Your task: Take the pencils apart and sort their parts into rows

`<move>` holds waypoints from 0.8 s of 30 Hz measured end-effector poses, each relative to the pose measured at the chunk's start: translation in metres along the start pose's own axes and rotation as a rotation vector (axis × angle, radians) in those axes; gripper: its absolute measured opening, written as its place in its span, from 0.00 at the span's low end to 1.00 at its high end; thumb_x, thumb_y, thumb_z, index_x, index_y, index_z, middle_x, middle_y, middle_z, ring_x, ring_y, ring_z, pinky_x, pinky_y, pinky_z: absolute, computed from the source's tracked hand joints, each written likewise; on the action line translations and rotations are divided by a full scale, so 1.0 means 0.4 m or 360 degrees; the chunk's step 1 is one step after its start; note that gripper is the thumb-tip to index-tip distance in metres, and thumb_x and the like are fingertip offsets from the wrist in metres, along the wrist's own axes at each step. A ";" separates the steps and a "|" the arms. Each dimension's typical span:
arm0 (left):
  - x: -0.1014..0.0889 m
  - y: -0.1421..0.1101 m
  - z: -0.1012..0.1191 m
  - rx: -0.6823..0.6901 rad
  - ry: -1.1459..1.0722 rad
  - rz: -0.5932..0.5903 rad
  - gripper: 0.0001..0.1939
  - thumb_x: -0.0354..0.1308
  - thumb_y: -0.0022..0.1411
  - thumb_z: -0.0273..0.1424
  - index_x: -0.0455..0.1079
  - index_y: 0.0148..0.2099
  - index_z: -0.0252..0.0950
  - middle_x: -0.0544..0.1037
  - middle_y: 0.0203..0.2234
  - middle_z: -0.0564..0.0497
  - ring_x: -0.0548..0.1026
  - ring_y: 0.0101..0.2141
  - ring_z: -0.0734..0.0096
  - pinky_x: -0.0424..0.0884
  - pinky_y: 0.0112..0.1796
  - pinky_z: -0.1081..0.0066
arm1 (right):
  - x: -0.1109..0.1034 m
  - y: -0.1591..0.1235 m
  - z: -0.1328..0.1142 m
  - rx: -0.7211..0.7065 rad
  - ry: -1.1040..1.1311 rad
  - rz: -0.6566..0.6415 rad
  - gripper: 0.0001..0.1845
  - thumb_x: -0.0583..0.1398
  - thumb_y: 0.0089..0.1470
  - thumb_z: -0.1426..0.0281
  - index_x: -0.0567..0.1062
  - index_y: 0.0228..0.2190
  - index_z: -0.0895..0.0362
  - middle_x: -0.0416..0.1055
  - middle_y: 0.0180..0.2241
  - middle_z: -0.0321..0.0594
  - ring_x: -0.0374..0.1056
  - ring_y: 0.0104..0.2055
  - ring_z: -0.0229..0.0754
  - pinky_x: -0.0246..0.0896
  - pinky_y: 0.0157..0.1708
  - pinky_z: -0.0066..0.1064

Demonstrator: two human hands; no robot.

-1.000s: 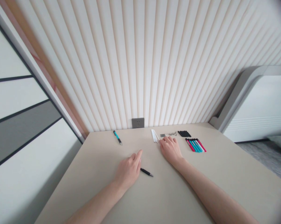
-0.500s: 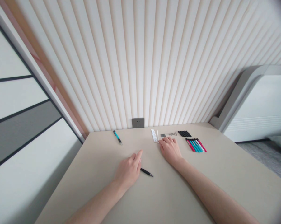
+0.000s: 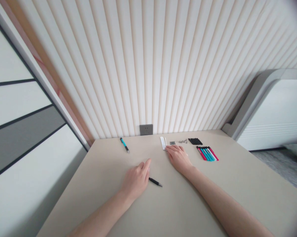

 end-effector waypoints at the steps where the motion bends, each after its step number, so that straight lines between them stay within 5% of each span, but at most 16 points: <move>1: 0.000 0.000 0.000 -0.0001 -0.0004 0.0002 0.21 0.40 0.72 0.30 0.59 0.64 0.40 0.79 0.40 0.46 0.79 0.35 0.64 0.71 0.33 0.70 | 0.001 0.000 0.001 -0.0001 0.0018 -0.0004 0.16 0.53 0.64 0.73 0.76 0.49 0.52 0.75 0.51 0.41 0.67 0.53 0.43 0.55 0.53 0.37; 24: -0.002 0.001 0.003 0.0014 -0.0028 -0.0009 0.21 0.40 0.72 0.30 0.59 0.63 0.38 0.79 0.41 0.45 0.79 0.36 0.63 0.72 0.33 0.68 | -0.002 0.000 -0.003 -0.0066 0.0056 0.0009 0.18 0.52 0.63 0.76 0.75 0.49 0.53 0.74 0.52 0.42 0.66 0.55 0.43 0.53 0.57 0.37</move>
Point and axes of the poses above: each hand's wrist, its own y-axis towards the middle knuckle, its own x-axis out of the palm, z = x × y, the point moved 9 cm from there along y, towards the middle knuckle
